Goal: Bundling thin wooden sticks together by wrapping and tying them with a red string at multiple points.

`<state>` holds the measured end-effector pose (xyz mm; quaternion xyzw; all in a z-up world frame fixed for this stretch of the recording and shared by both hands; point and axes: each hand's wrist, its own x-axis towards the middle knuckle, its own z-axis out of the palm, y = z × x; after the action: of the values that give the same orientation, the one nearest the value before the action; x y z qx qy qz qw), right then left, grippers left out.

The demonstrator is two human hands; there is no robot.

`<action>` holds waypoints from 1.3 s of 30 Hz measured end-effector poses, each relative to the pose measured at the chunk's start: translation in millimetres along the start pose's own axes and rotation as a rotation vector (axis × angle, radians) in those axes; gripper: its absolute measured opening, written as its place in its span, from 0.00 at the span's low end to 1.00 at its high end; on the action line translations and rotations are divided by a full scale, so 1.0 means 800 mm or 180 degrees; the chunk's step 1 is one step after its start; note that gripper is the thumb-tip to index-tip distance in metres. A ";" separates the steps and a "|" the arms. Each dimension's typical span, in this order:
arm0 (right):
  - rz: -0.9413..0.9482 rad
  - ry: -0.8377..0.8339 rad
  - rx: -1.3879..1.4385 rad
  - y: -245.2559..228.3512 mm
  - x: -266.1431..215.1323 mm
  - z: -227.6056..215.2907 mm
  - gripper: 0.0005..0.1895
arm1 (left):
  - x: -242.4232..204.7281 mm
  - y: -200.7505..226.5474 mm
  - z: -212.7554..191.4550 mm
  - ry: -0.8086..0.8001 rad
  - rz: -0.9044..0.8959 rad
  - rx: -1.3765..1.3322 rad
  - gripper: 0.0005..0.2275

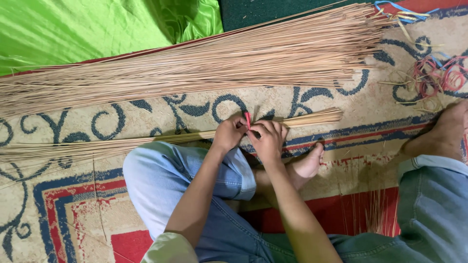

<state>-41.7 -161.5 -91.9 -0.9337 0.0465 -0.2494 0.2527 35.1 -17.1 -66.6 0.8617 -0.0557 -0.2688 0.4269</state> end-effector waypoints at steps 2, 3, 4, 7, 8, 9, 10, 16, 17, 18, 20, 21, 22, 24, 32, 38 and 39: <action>-0.0005 0.0007 0.0013 -0.004 0.003 -0.004 0.09 | -0.011 0.009 -0.012 0.0053 0.0214 0.0465 0.10; 0.0006 0.0016 0.0021 -0.006 0.005 -0.005 0.08 | -0.016 0.014 -0.018 0.0091 0.0429 0.0938 0.10; 0.0010 0.0015 0.0025 -0.006 0.004 -0.005 0.08 | -0.008 -0.003 -0.004 0.0089 0.0425 0.0942 0.10; -0.0044 0.0070 0.0005 -0.006 0.003 -0.003 0.07 | -0.001 -0.026 0.019 0.0732 0.1124 0.2370 0.07; -0.0046 0.0087 0.0006 -0.005 0.003 -0.002 0.07 | -0.009 -0.014 0.013 0.0930 0.1275 0.2642 0.06; -0.0048 0.0103 0.0008 -0.005 0.004 -0.001 0.06 | -0.017 -0.002 0.006 0.1131 0.1425 0.2911 0.06; -0.0058 0.0103 0.0010 -0.003 0.004 0.000 0.06 | -0.013 -0.005 0.008 0.1140 0.1420 0.2909 0.06; -0.0067 0.0235 -0.0021 -0.003 0.002 0.006 0.06 | 0.014 -0.036 0.015 0.0418 0.1101 0.1519 0.06; -0.0059 0.0261 0.0110 -0.002 0.000 0.009 0.07 | 0.010 -0.028 0.008 0.0341 0.1107 0.0935 0.05; -0.0049 0.0284 0.0243 -0.002 -0.002 0.011 0.08 | 0.006 -0.020 0.000 0.0263 0.1103 0.0352 0.05; 0.0018 0.0243 0.0375 0.004 -0.006 0.017 0.08 | -0.012 0.012 -0.017 0.0196 0.0998 0.0071 0.05; 0.0080 0.0208 0.0504 0.007 -0.008 0.019 0.08 | -0.022 0.028 -0.027 0.0133 0.0898 -0.0210 0.06; 0.0070 0.0210 0.0515 0.007 -0.004 0.018 0.08 | -0.010 0.006 -0.014 0.0148 0.0898 -0.0206 0.06; 0.0222 0.0085 0.0606 0.009 0.002 0.013 0.07 | 0.013 -0.036 0.014 0.0053 0.0351 -0.0266 0.05; 0.0843 -0.0343 0.0844 -0.022 0.025 -0.017 0.07 | 0.010 -0.014 -0.003 -0.0116 0.0244 -0.0518 0.07; 0.1411 -0.0873 0.0564 -0.010 0.026 -0.001 0.14 | 0.022 -0.016 0.002 0.0037 0.0042 -0.0294 0.07; 0.1283 -0.0825 0.0411 -0.004 0.022 0.006 0.09 | 0.022 -0.012 0.000 0.0074 -0.0013 -0.0281 0.06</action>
<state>-23.7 -160.1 -86.2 -0.9116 0.1830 -0.0746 0.3603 48.8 -16.5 -81.1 0.8451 -0.0371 -0.2617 0.4646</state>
